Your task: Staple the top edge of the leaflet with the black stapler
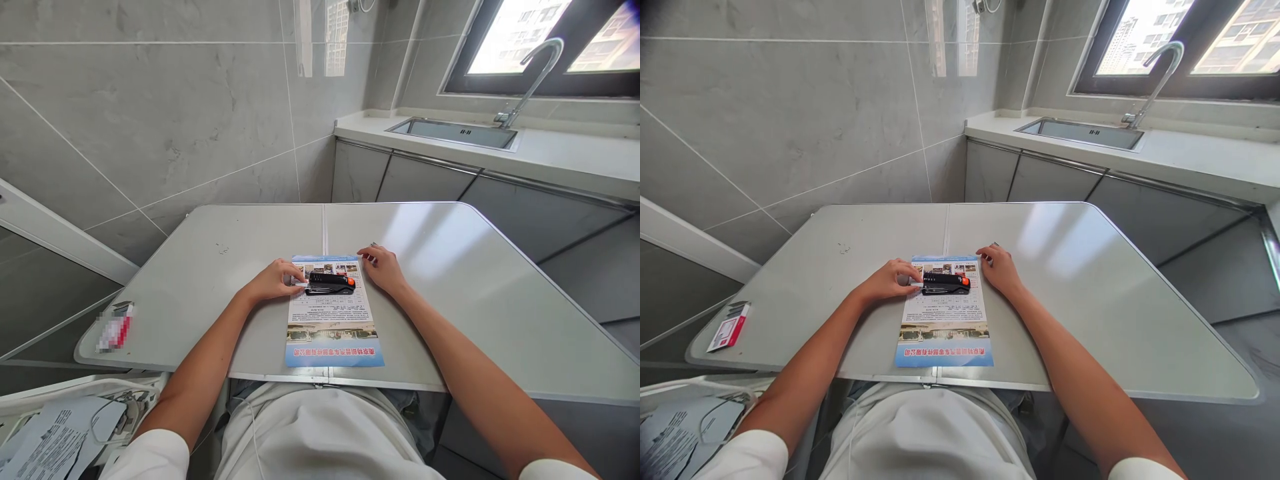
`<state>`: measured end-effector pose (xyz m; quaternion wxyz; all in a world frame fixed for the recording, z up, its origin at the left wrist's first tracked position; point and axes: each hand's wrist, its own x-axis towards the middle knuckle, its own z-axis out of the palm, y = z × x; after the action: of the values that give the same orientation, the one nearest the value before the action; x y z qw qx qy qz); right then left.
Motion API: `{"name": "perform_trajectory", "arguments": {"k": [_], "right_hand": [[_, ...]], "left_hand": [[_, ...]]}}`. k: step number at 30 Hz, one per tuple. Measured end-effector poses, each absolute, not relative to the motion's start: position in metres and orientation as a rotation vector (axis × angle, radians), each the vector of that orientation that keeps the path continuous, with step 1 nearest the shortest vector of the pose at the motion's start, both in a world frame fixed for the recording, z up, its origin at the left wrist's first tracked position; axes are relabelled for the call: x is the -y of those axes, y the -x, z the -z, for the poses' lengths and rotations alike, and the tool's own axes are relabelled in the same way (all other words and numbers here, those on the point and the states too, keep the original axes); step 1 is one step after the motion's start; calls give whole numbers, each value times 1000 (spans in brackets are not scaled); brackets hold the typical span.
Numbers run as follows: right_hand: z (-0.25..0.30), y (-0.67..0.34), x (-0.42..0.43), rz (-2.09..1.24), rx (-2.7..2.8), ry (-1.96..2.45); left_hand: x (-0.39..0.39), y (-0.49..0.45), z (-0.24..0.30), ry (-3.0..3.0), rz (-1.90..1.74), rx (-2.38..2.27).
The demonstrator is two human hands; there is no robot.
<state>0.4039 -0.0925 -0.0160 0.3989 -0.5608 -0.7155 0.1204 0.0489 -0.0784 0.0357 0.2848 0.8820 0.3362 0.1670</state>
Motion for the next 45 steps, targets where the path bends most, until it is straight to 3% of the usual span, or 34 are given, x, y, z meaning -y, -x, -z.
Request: {"name": "perform_trajectory", "arguments": {"k": [5, 9, 20, 39, 45], "right_hand": [[-5, -382, 112, -359, 1806, 1194], [-12, -354, 130, -519, 2108, 958], [9, -345, 127, -569, 2215, 1038], [-1, -333, 144, -554, 2255, 698], [-6, -346, 133, -467, 2082, 864]], "left_hand": [[79, -49, -36, -2387, -420, -919], [78, -48, -33, -2391, -446, -886], [65, -22, -38, -2367, -483, -715], [81, -72, -28, -2355, -560, -535], [71, -68, -20, -2460, -670, -760]]}}
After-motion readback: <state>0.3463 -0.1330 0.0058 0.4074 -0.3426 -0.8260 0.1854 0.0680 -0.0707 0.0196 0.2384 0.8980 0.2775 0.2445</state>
